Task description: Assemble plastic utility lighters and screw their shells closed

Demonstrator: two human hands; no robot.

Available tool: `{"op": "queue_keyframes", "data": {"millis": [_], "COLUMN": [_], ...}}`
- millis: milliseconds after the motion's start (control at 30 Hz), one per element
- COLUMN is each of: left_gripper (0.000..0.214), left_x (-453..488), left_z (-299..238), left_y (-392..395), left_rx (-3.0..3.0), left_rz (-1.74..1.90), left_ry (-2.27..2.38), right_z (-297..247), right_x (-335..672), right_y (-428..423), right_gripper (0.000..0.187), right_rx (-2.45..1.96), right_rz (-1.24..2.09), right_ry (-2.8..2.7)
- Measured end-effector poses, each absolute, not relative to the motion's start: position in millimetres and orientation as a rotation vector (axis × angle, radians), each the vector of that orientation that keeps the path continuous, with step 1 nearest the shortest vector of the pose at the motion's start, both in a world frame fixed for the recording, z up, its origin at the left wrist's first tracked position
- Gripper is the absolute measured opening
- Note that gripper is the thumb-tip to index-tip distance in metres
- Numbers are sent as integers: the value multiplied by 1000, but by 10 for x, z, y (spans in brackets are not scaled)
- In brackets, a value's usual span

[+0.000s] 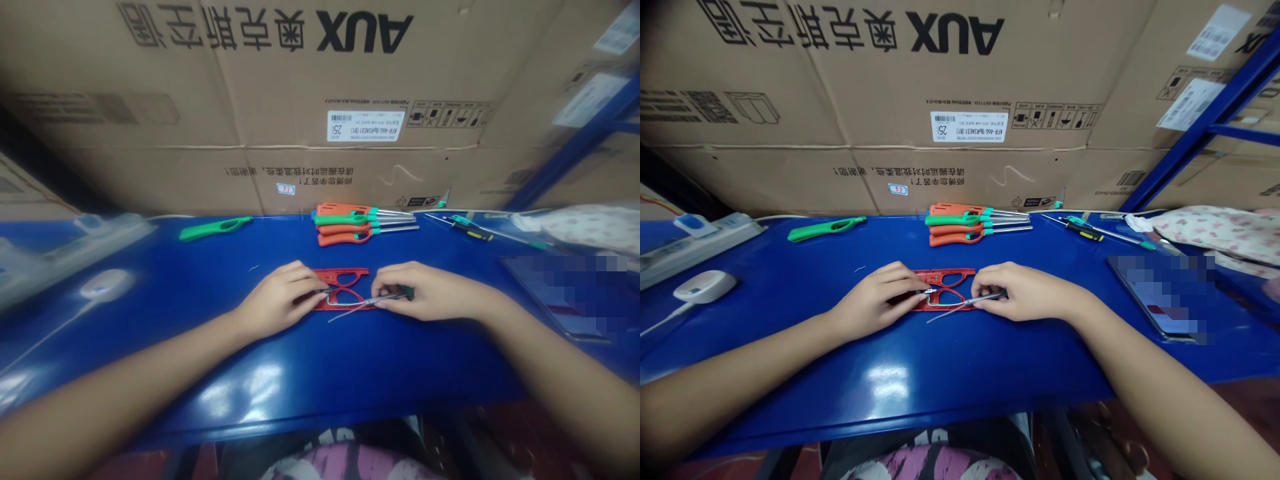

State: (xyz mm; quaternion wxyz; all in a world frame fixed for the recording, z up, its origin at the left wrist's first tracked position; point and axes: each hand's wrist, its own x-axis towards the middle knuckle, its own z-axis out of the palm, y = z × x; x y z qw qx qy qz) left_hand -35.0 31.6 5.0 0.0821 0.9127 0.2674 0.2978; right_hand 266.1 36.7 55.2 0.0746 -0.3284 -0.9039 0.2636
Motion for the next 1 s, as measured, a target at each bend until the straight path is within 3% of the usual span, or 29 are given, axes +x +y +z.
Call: {"op": "queue_keyframes", "data": {"millis": [500, 1000], "left_gripper": [17, 20], "left_x": [-348, -322], "left_z": [44, 32], "left_y": [328, 304], "left_rx": [2749, 2786], "left_rz": [773, 762], "left_ry": [838, 884], "right_z": [552, 550], "right_x": [2678, 2670], "right_y": [380, 357], "right_gripper": [18, 24], "right_rx": [-969, -997], "right_rz": [734, 272], "right_ry": [-2779, -2912]}}
